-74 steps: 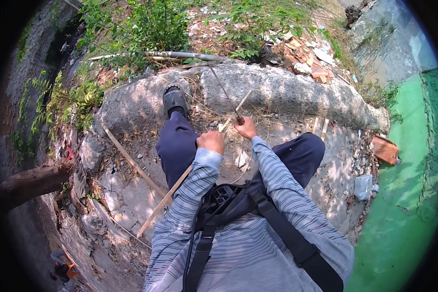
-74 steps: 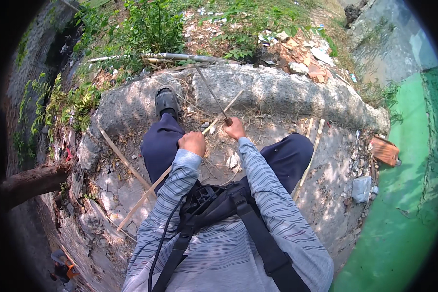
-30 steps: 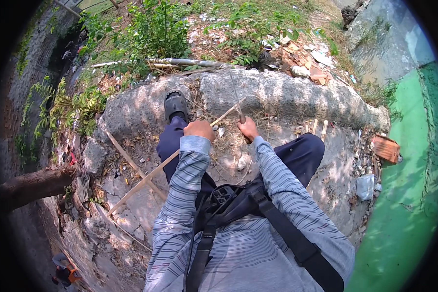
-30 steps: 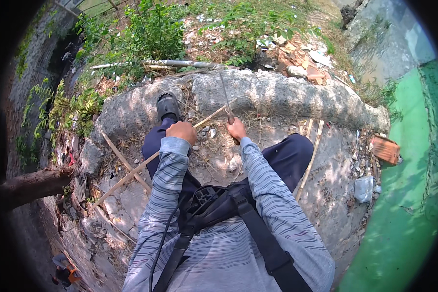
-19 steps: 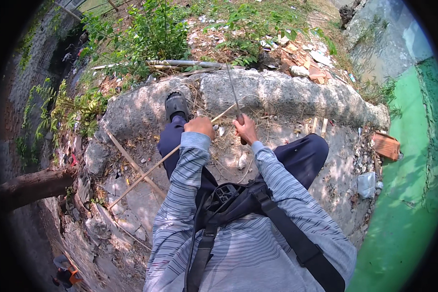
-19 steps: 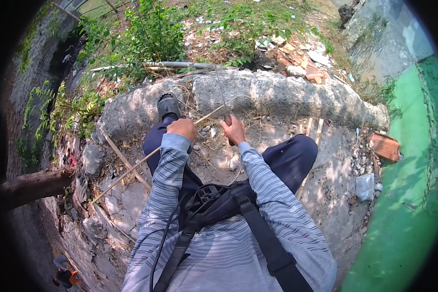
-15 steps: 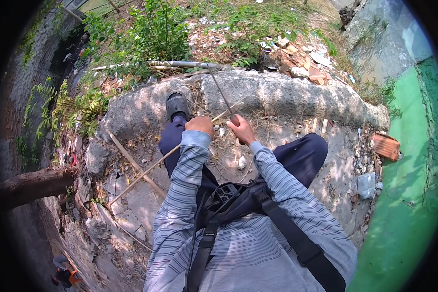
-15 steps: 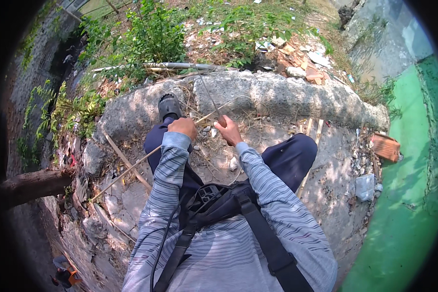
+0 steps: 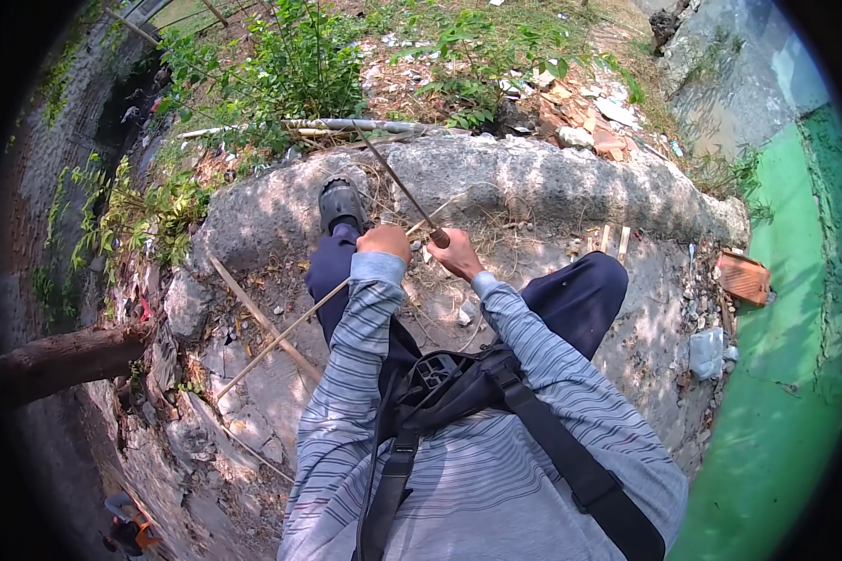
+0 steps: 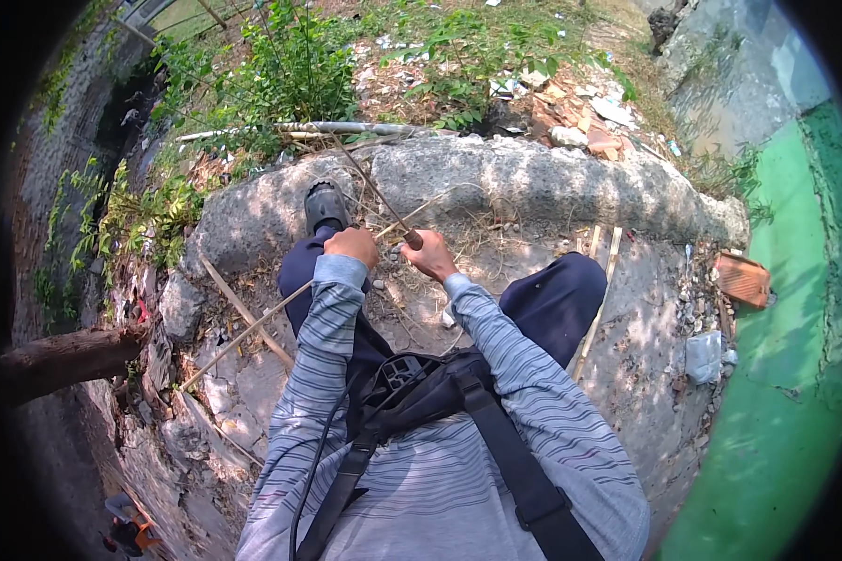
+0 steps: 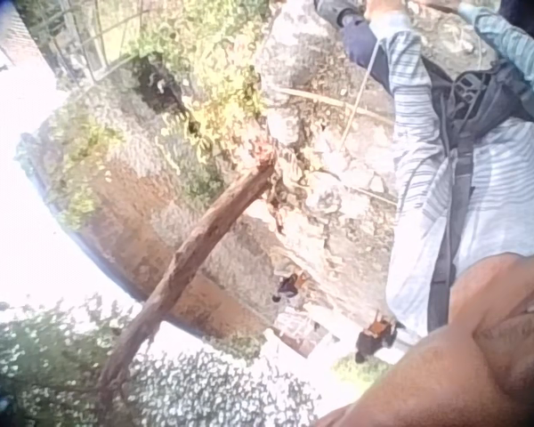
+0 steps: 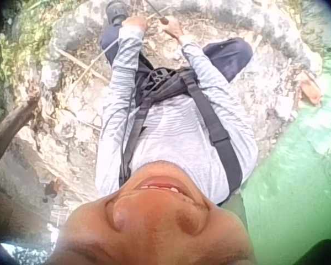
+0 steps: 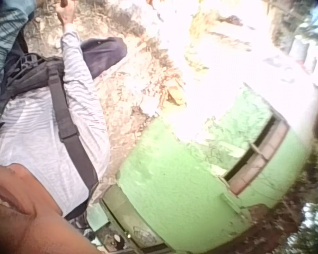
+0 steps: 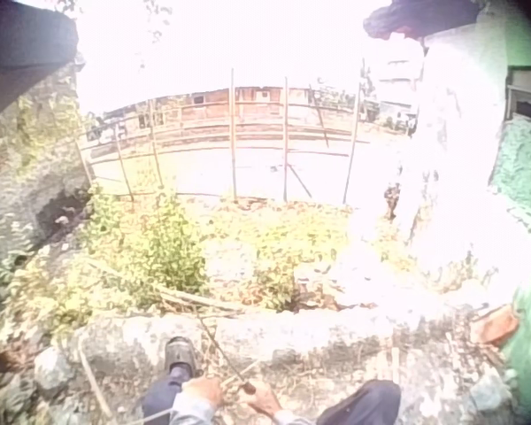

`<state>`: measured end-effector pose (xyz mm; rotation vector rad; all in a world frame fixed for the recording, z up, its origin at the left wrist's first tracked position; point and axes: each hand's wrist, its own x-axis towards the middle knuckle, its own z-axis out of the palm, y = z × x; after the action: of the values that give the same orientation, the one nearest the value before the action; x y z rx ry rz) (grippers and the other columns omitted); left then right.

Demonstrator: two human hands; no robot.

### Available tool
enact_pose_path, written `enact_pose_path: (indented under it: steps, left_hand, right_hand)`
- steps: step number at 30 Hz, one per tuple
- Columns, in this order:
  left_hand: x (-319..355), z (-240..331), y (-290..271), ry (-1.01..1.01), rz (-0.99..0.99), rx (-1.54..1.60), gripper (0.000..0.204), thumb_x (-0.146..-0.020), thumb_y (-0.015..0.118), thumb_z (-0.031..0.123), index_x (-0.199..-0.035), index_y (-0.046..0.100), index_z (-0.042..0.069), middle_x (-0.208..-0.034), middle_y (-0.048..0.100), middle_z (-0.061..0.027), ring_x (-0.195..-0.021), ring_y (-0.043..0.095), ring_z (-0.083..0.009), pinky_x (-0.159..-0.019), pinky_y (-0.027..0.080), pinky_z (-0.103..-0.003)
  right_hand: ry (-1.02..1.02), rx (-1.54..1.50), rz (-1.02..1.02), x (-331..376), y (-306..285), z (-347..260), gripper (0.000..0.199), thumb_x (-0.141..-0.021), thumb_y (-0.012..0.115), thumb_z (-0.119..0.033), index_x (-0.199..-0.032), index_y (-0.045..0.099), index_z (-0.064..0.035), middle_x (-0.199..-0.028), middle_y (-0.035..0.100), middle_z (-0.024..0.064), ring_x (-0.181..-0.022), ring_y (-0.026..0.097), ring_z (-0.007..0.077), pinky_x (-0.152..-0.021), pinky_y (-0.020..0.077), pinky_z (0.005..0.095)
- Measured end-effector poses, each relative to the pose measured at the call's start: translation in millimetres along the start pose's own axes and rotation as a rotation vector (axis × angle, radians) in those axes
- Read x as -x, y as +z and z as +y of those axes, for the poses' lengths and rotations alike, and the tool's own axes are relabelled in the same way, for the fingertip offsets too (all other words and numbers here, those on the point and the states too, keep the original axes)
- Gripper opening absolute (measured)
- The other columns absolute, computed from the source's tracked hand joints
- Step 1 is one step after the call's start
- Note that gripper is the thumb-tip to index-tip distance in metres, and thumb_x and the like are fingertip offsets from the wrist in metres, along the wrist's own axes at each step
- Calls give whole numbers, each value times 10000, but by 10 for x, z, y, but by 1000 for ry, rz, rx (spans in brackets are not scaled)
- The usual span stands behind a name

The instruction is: The person scrapes a thin bamboo stick with a knife, bends the stick by hand, and then trims and shapes another bamboo piece using the knife.

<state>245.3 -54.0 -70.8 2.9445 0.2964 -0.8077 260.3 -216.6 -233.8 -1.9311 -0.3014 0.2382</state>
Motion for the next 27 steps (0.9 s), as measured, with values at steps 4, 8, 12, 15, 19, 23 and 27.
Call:
enact_pose_path:
  steps: [4,8,12,15,19,23,27]
  left_hand:
    - [-21,-5,29,0,-8,-3,284,-922,582,203,-1103,779,108,-1169,740,-142,-1081,718,-329,-887,577,-440]
    - [-44,-11,61,-8,-11,-29,300,-947,549,207,-1122,777,122,-1186,736,-137,-1095,714,-321,-893,576,-433]
    - [-16,35,26,20,-45,-63,311,-958,537,218,-1141,771,128,-1196,733,-130,-1103,711,-313,-893,577,-433]
    - [-12,8,18,26,-53,-44,304,-958,540,214,-1132,773,127,-1183,739,-119,-1099,714,-302,-893,577,-434]
    - [-2,7,5,20,-37,-49,290,-949,559,219,-1119,776,132,-1170,743,-114,-1098,715,-296,-891,577,-434]
    - [-19,9,74,2,-54,-68,276,-928,599,229,-1119,776,137,-1162,747,-107,-1101,714,-300,-884,578,-436]
    - [-28,53,51,26,-85,-109,271,-919,619,232,-1117,776,133,-1173,745,-99,-1095,717,-304,-881,581,-439]
  right_hand:
    - [-15,27,-38,-60,-56,82,286,-804,717,-211,-727,568,21,-610,514,91,-575,478,166,-567,426,381]
    - [-7,55,-112,-116,-109,146,276,-784,724,-236,-779,604,13,-670,603,144,-615,582,246,-619,479,403]
    - [63,105,-118,-154,-192,205,282,-772,715,-241,-770,601,16,-673,609,148,-618,584,244,-623,470,417]
    - [75,123,-109,-133,-121,175,277,-771,716,-239,-762,604,14,-680,619,148,-625,587,228,-623,470,414]
    - [42,29,-134,-156,-47,173,284,-771,726,-254,-772,622,10,-694,634,158,-627,604,243,-623,480,404]
    - [120,121,-77,-183,-61,306,296,-775,726,-264,-815,641,17,-695,639,191,-634,633,314,-647,508,428]
    - [119,123,8,-191,-62,393,283,-783,701,-237,-785,606,30,-666,611,166,-601,547,208,-611,476,409]
